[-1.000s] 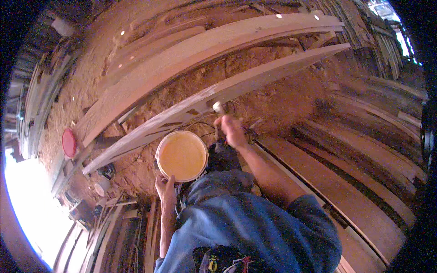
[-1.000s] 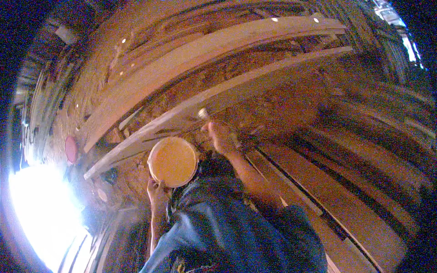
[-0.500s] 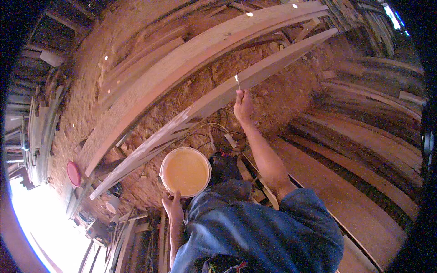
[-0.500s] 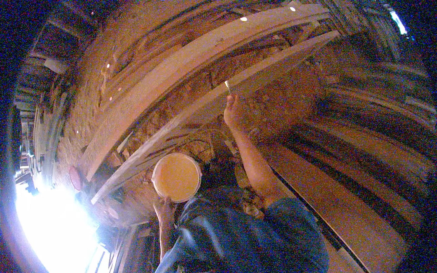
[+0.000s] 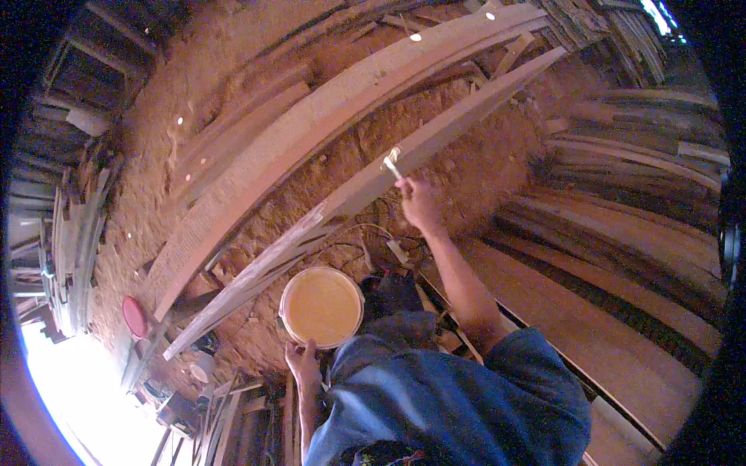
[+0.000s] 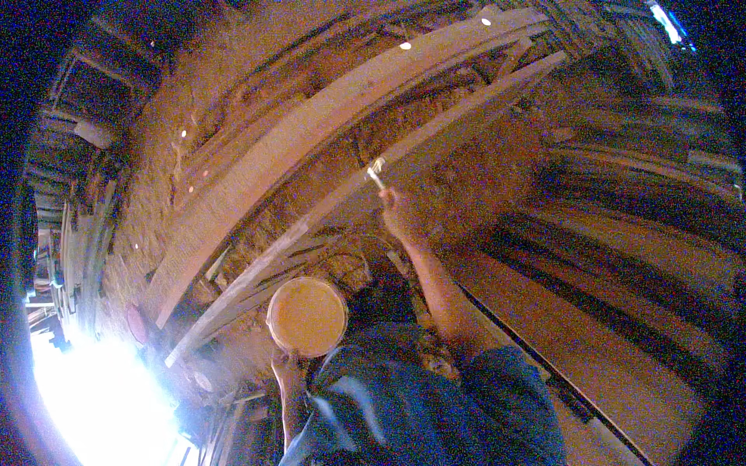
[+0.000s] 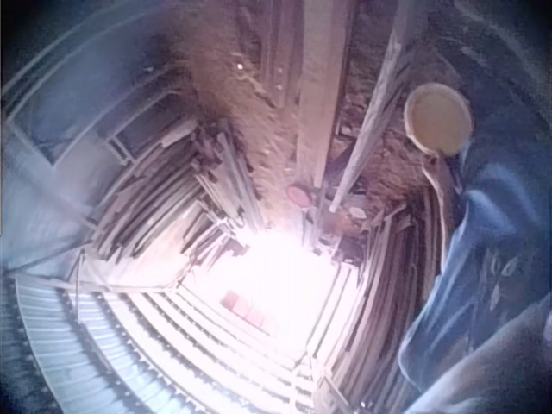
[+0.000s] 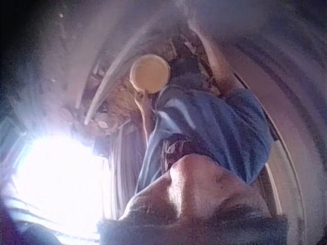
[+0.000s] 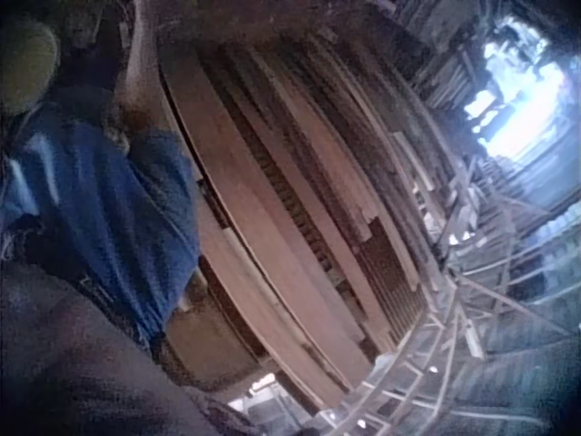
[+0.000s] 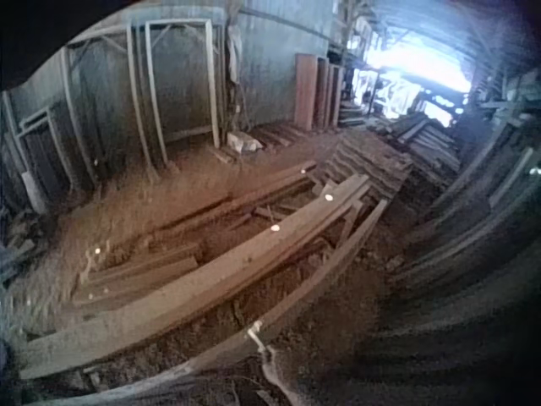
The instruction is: The person picks up a long wooden plank and positions it on a workbench. They open a bucket containing a yellowish liquid and use a brush to apply the liquid along the length of the plank, repeatedly dipping the brush into the bucket.
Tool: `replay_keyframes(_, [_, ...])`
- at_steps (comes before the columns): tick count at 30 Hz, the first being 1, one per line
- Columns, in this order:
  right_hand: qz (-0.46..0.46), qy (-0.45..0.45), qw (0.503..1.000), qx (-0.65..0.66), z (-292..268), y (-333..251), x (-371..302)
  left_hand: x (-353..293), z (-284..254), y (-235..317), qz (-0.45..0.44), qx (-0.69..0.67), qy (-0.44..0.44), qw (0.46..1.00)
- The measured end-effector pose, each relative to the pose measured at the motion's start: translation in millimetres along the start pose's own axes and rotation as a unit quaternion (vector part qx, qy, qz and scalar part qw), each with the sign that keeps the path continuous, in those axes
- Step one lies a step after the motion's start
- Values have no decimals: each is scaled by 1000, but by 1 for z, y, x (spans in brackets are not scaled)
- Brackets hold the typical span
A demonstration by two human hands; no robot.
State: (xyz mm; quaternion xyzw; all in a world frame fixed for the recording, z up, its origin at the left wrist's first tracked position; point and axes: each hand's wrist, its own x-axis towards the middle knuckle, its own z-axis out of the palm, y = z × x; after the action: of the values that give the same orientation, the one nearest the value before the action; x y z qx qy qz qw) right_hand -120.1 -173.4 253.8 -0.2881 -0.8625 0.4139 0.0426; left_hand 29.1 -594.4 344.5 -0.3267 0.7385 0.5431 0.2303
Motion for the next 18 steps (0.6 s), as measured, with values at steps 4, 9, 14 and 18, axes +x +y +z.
replay_keyframes(4, [-12, 136, 990, -20, -19, 25, 32, -4, -5, 2, 6, 5, -1, 1000])
replay_keyframes(9, [26, 116, 990, -76, -35, 33, 58, -13, -2, 7, 10, -48, 25, 998])
replay_keyframes(14, [-25, 60, 992, -111, -35, 13, 44, -19, -9, 3, 47, 27, 33, 998])
replay_keyframes(18, [-74, 56, 991, -99, -17, -2, 21, -18, -14, -4, 29, 21, 25, 999])
